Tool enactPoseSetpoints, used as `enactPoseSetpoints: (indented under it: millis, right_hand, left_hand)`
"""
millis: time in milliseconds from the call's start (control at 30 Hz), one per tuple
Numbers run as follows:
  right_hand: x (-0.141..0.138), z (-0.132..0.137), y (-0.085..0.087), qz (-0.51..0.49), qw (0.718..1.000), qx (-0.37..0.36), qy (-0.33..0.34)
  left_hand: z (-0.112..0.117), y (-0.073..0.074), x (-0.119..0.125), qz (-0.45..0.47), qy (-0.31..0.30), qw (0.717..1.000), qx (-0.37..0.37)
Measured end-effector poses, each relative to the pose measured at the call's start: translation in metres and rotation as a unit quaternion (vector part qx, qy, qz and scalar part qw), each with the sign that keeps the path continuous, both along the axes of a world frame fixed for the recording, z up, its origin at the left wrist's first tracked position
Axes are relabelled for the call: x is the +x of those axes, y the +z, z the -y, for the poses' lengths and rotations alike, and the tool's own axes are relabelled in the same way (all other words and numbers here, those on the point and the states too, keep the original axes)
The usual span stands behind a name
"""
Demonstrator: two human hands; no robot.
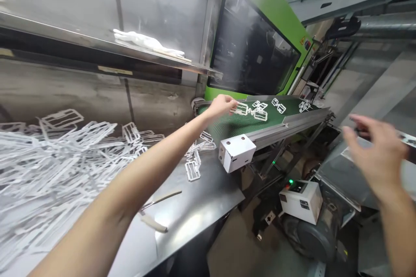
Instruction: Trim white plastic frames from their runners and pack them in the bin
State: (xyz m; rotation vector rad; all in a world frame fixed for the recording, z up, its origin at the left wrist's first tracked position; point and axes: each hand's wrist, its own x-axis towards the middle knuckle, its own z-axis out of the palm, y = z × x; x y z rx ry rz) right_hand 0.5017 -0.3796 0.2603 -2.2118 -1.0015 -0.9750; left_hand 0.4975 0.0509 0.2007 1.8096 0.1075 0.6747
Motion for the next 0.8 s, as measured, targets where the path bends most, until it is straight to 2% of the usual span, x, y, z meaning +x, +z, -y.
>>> enactPoseSetpoints:
  millis: [33,67,133,233,300,400,467,533,667,733,800]
  right_hand:
    - [0.003,-0.027,-0.015,0.017,0.999,0.024,-0.019]
    - [0.008,-0.054,-0.029,0.023,0.999,0.035,-0.003]
    - [0.018,-0.105,-0.049,-0.030,0.997,0.046,0.053]
    - [0.017,-0.164,-0.065,-0.142,0.970,0.115,0.163]
    - [-0.004,-0.192,-0.076,-0.213,0.940,0.133,0.230]
    - [-0.057,-0.219,-0.105,-0.270,0.914,0.039,0.300]
    - [-0.094,-0.229,-0.133,-0.288,0.896,-0.024,0.336]
    - [-0.126,-0.238,-0.162,-0.309,0.872,-0.037,0.378]
    - [-0.173,-0.260,-0.210,-0.346,0.812,-0.022,0.470]
    - [-0.191,-0.271,-0.224,-0.359,0.787,-0.019,0.502]
    - [-0.206,-0.277,-0.234,-0.367,0.777,-0.020,0.511]
  left_hand:
    - [-0.004,0.001,-0.015,0.000,-0.007,1.000,-0.024]
    - [-0.008,0.001,-0.033,0.002,-0.011,0.999,-0.046]
    - [-0.015,-0.007,-0.076,0.007,-0.005,0.996,-0.086]
    - [-0.024,-0.038,-0.156,0.014,0.036,0.990,-0.133]
    - [-0.025,-0.068,-0.216,0.023,0.062,0.981,-0.184]
    - [-0.017,-0.115,-0.303,0.018,0.116,0.964,-0.239]
    - [-0.008,-0.143,-0.356,0.009,0.178,0.959,-0.220]
    - [0.001,-0.166,-0.403,0.003,0.248,0.955,-0.164]
    - [0.018,-0.197,-0.477,-0.001,0.344,0.937,-0.056]
    - [0.025,-0.207,-0.503,0.006,0.386,0.921,-0.049]
    - [0.031,-0.213,-0.520,0.021,0.420,0.905,-0.064]
